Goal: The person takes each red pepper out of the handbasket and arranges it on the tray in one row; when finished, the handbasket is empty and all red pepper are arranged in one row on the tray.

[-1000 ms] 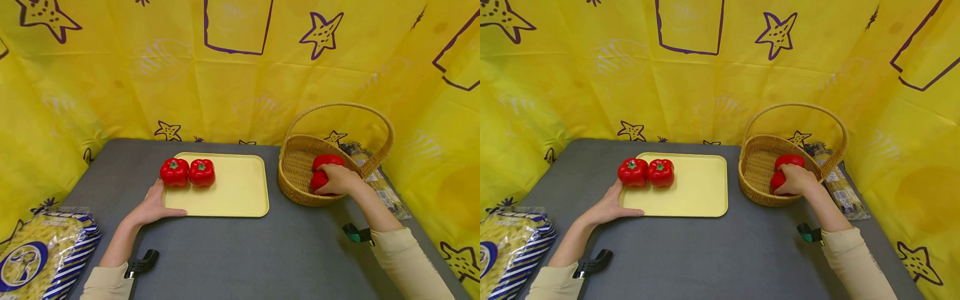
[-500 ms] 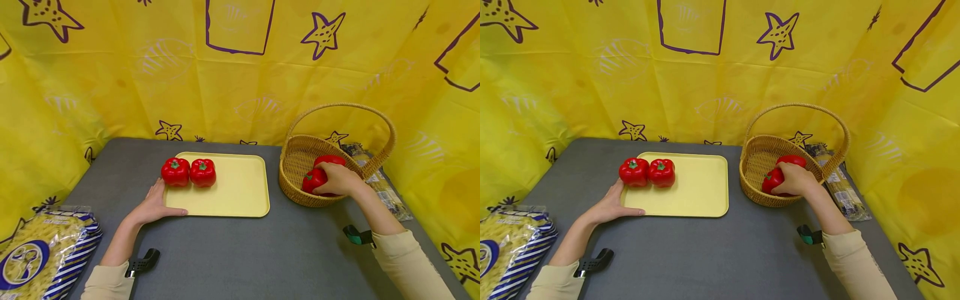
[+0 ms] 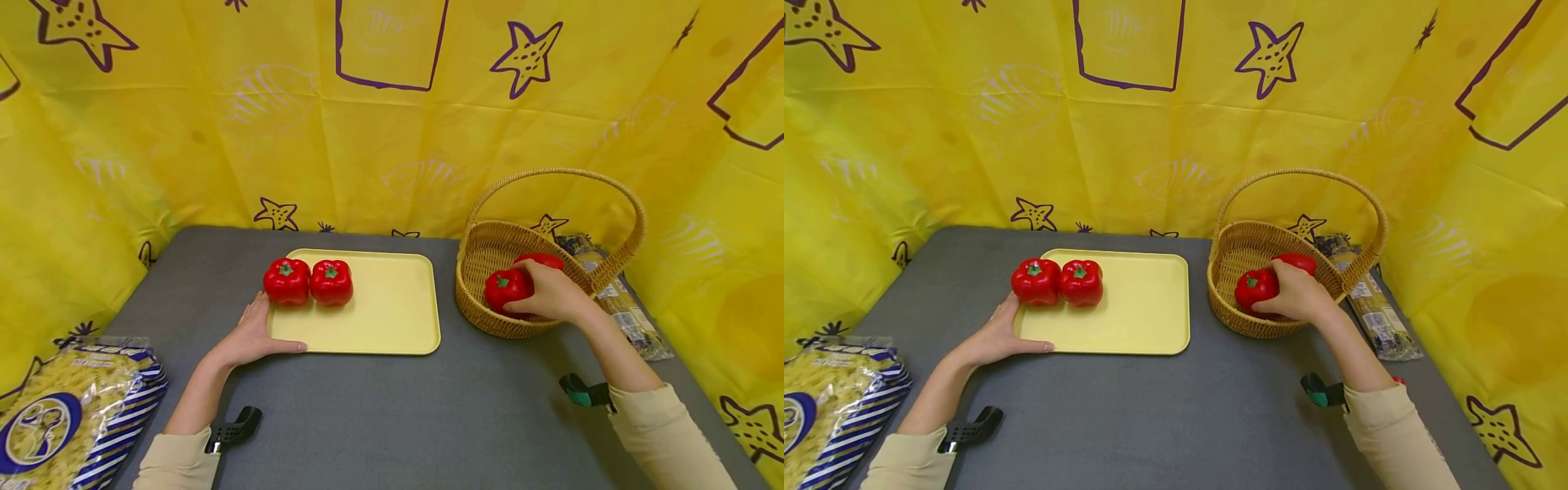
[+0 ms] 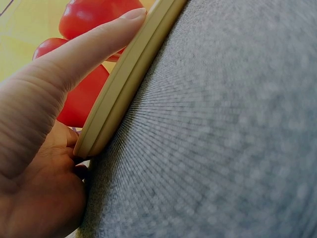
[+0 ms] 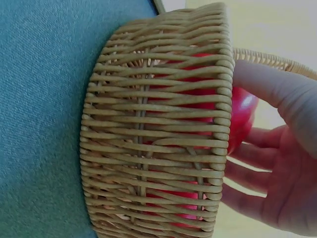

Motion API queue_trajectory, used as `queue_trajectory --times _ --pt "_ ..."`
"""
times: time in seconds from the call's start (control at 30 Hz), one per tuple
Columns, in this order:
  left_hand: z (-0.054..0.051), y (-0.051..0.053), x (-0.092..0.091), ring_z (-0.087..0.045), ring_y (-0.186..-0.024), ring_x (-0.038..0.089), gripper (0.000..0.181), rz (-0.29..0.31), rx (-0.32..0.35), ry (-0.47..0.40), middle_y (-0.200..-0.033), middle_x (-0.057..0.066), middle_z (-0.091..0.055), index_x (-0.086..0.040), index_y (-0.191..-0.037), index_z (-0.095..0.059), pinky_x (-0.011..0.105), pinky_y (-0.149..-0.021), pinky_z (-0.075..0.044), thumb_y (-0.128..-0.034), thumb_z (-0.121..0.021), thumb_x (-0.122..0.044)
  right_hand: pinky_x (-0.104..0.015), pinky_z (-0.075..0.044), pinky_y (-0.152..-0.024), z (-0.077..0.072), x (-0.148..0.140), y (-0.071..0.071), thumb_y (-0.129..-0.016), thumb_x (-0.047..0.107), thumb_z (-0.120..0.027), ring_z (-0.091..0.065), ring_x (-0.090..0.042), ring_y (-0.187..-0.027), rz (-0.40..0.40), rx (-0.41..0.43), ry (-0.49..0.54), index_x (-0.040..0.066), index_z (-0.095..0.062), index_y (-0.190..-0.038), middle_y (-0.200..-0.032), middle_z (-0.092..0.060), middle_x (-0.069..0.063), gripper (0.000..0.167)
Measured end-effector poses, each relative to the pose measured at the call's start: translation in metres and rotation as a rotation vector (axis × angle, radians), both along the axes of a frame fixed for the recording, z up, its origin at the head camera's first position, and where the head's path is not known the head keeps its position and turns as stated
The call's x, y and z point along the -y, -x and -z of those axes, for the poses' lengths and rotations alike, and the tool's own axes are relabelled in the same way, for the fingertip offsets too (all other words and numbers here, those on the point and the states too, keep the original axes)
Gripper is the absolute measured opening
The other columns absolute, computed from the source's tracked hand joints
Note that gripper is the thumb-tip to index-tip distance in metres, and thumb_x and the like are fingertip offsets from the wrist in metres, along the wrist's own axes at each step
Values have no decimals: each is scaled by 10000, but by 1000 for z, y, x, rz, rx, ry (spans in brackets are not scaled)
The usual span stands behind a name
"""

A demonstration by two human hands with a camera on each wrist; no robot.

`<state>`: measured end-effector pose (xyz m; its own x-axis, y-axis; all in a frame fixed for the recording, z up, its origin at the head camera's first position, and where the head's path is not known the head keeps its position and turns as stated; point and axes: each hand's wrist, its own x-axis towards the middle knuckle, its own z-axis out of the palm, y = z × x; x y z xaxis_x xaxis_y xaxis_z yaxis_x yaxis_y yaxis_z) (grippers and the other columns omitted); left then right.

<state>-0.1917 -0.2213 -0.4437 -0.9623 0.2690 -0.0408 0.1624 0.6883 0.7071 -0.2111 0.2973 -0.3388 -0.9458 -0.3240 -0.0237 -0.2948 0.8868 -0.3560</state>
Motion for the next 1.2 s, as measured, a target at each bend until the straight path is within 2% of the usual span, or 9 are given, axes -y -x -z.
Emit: queue_trajectory --times 0.27,0.57,0.87,1.2 --pt "0 0 1 -8 -1422 498 1293 2 -1 -5 -1574 278 -75 11 -1538 -11 688 -1088 3 -680 -854 -465 -581 -494 -859 1 4 -5 -794 386 -803 -574 -432 -1060 71 -10 101 -35 -436 -1337 -1220 -560 -271 779" --pt "-2 1 -1 -31 -1422 486 1283 4 -14 -12 -1572 268 -96 5 -1539 -30 692 -1086 -4 -675 -857 -459 -574 -469 -905 -11 13 -14 -794 423 -799 -533 -424 -1156 134 -18 214 -2 -404 -1363 -1273 -535 -267 812" --pt "-1 1 0 -35 -1423 487 1282 1 -19 -5 -1570 268 -107 8 -1537 -41 687 -1089 -5 -670 -860 -461 -548 -487 -911 -20 23 -18 -792 409 -807 -535 -404 -1193 138 -12 289 26 -400 -1375 -1303 -529 -232 807" --pt "0 0 0 -6 -1422 500 1293 -3 5 -10 -1574 277 -78 9 -1538 -18 685 -1089 5 -674 -854 -468 -519 -522 -878 -28 42 -21 -800 383 -807 -565 -376 -1173 129 -12 393 59 -388 -1404 -1334 -508 -181 803"
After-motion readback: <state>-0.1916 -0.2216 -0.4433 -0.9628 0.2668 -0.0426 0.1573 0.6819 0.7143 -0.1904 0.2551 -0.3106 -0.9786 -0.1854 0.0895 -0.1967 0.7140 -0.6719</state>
